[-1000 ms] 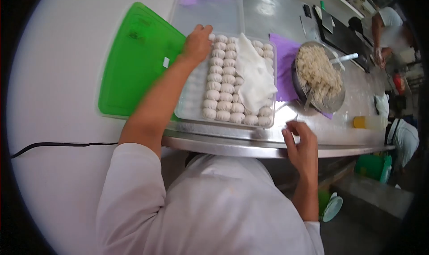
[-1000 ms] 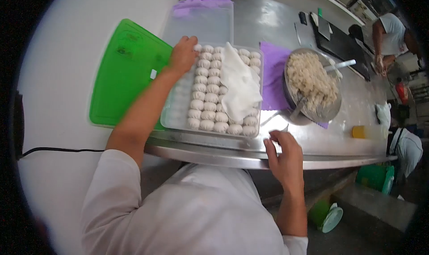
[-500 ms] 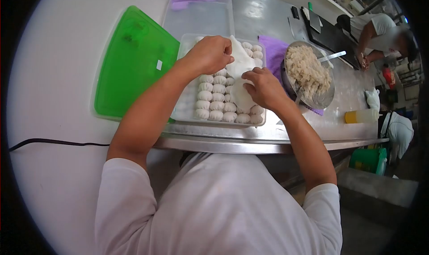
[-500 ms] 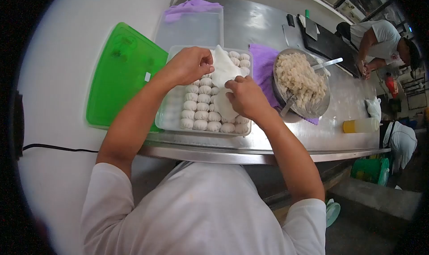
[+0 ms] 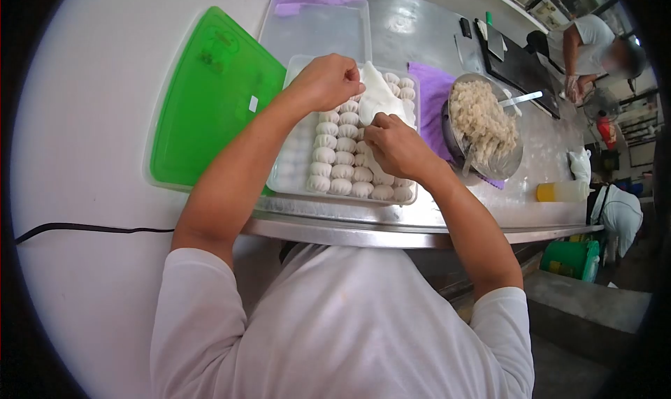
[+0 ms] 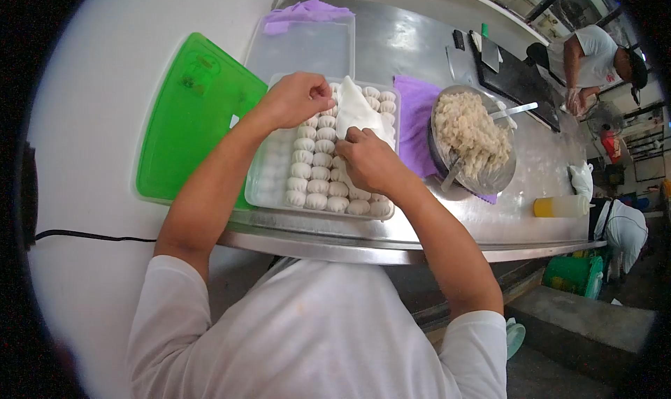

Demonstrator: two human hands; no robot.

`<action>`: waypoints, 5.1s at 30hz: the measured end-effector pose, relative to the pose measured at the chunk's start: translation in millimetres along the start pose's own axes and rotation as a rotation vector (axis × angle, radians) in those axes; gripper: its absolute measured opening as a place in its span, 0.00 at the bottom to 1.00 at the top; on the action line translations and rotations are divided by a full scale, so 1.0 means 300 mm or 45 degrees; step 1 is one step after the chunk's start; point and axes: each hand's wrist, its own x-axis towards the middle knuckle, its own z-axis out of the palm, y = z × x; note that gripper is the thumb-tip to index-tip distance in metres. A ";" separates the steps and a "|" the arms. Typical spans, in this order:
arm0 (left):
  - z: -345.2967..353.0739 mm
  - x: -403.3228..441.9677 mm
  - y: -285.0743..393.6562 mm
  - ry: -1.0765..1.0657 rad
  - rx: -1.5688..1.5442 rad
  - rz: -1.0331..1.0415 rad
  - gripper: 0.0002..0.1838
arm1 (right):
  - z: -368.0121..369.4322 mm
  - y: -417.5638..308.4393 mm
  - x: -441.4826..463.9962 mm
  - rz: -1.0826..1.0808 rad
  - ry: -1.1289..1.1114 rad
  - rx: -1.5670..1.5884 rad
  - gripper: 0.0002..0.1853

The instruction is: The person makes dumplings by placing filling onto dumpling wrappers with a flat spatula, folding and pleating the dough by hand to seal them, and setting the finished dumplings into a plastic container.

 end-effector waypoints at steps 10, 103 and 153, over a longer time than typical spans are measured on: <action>0.110 0.220 -0.010 0.002 0.216 -0.019 0.23 | -0.111 -0.016 -0.056 0.461 -0.032 0.494 0.07; 0.539 0.116 0.588 -0.695 0.136 0.689 0.19 | -0.299 0.297 -0.834 1.308 1.393 2.506 0.25; 0.444 -0.299 0.747 -0.474 -1.645 0.083 0.32 | -0.382 -0.189 -0.779 0.294 1.034 1.487 0.29</action>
